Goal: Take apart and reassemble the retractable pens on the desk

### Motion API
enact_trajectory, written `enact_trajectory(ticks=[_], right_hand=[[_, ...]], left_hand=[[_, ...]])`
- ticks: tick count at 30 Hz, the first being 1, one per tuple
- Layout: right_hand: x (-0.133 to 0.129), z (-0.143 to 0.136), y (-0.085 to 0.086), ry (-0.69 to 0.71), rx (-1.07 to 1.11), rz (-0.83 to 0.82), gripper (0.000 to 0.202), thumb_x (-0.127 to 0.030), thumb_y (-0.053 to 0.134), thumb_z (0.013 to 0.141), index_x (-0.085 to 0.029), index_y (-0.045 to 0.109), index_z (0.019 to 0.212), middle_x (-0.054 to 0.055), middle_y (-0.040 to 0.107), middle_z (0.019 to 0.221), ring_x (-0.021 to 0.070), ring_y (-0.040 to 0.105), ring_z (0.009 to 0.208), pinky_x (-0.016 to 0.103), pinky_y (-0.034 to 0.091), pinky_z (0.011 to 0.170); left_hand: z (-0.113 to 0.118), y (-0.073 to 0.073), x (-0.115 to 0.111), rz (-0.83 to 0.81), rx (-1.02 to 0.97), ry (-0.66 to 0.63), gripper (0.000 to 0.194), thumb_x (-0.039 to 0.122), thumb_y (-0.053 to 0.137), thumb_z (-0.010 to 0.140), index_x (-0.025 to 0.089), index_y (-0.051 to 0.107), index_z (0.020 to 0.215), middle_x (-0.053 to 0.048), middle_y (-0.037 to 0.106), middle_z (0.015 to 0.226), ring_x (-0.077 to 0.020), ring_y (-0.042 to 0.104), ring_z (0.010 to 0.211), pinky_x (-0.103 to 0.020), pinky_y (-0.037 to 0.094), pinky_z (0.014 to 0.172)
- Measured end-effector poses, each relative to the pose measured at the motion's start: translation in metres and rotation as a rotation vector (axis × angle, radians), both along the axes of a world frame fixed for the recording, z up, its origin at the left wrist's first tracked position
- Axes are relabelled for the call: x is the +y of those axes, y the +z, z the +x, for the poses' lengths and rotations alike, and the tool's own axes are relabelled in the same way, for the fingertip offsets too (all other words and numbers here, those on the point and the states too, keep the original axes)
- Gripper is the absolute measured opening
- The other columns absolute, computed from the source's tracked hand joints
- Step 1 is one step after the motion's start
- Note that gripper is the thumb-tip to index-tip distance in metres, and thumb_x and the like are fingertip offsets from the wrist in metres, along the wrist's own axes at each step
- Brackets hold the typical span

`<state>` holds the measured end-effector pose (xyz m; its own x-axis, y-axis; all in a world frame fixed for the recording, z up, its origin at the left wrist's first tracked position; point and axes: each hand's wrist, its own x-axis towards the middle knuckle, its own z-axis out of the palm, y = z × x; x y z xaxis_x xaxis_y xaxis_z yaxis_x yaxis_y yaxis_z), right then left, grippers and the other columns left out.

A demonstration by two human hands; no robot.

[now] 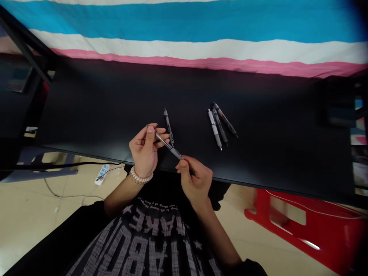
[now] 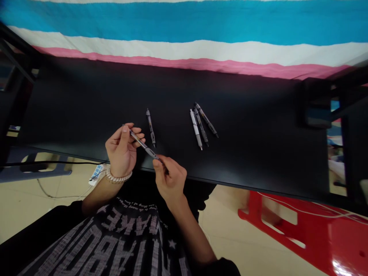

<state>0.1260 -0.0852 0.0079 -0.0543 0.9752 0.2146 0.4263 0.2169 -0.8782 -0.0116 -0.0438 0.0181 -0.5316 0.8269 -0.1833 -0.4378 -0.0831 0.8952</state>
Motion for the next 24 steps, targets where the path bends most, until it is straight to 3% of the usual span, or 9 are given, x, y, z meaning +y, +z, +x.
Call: enact_trajectory(ticks=[7,12,16,19,24], right_hand=[[0.001,-0.002,-0.002,0.003,-0.030,0.044,0.017,-0.030,0.058,0.099,-0.019,0.070,0.099,0.004,0.074,0.083,0.0152,0.070,0.071,0.026,0.057,0.064],[-0.006,-0.007,-0.013,0.041,-0.079,0.098,0.018,-0.024,0.052,0.101,-0.018,0.069,0.099,0.000,0.064,0.067,0.0125,0.060,0.056,0.025,0.051,0.057],[-0.014,-0.016,-0.018,0.103,-0.193,0.172,0.019,-0.023,0.053,0.100,-0.015,0.070,0.100,0.005,0.066,0.075,0.0164,0.059,0.066,0.030,0.049,0.062],[-0.018,-0.020,-0.019,0.123,-0.234,0.209,0.018,-0.020,0.053,0.099,-0.015,0.070,0.104,0.008,0.068,0.080,0.0193,0.058,0.073,0.033,0.051,0.067],[-0.018,-0.016,-0.018,0.096,-0.244,0.228,0.016,-0.019,0.055,0.098,-0.017,0.070,0.105,0.008,0.070,0.082,0.0203,0.059,0.078,0.034,0.052,0.070]], left_hand=[[-0.001,-0.001,-0.001,0.022,-0.030,-0.015,0.026,0.040,0.076,0.085,0.017,0.072,0.094,-0.003,0.075,0.082,-0.0131,0.074,0.069,-0.025,0.063,0.065],[-0.004,0.012,0.000,0.066,-0.175,-0.165,0.018,0.034,0.074,0.087,0.018,0.068,0.090,0.000,0.066,0.078,-0.0103,0.067,0.068,-0.025,0.060,0.069],[-0.008,0.026,-0.001,0.004,-0.456,-0.212,0.026,0.043,0.058,0.095,0.020,0.061,0.085,0.006,0.044,0.059,-0.0054,0.042,0.044,-0.017,0.041,0.043],[-0.012,0.032,-0.002,-0.055,-0.503,-0.174,0.034,0.048,0.044,0.099,0.022,0.059,0.082,0.009,0.026,0.049,-0.0069,0.019,0.035,-0.019,0.024,0.034],[-0.011,0.033,0.001,-0.075,-0.490,-0.223,0.030,0.044,0.041,0.097,0.023,0.060,0.085,0.008,0.025,0.048,-0.0086,0.017,0.036,-0.021,0.022,0.036]])
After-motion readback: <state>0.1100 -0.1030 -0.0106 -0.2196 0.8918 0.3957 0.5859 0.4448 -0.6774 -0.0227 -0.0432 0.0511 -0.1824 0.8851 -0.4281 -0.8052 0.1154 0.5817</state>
